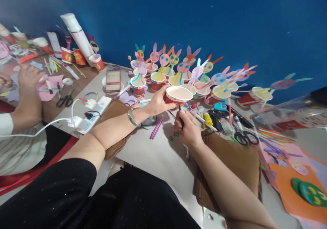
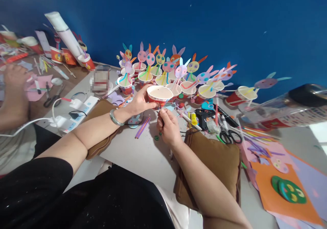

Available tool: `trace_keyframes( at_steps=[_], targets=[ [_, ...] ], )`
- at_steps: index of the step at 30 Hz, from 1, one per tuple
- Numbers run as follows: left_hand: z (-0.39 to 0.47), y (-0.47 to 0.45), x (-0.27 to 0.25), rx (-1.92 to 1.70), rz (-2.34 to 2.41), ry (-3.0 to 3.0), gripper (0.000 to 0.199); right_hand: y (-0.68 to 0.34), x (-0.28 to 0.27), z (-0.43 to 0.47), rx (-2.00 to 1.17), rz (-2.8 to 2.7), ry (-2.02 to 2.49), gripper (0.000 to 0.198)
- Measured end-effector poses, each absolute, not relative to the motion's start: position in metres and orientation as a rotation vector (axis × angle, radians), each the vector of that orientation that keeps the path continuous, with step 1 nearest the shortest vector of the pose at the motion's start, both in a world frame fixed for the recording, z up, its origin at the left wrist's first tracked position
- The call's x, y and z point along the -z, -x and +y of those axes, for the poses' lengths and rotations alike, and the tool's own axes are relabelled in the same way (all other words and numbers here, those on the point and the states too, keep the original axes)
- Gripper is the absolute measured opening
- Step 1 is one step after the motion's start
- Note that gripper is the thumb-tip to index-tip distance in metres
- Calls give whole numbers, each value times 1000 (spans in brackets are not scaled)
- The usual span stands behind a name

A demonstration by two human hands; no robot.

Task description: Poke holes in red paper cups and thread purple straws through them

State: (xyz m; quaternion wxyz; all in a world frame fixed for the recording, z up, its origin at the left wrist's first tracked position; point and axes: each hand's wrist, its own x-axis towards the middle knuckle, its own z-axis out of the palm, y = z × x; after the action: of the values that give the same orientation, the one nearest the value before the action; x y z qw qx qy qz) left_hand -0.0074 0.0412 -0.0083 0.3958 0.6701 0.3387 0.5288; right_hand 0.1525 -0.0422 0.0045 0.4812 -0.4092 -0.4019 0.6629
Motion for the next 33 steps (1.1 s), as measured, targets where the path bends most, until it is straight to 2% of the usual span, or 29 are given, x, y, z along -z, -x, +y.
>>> trace_keyframes(
  at_steps=[33],
  targets=[
    [40,5,12,-1310,799,-1679,65,-150,-6,-45,-1584,-998,972,57]
  ],
)
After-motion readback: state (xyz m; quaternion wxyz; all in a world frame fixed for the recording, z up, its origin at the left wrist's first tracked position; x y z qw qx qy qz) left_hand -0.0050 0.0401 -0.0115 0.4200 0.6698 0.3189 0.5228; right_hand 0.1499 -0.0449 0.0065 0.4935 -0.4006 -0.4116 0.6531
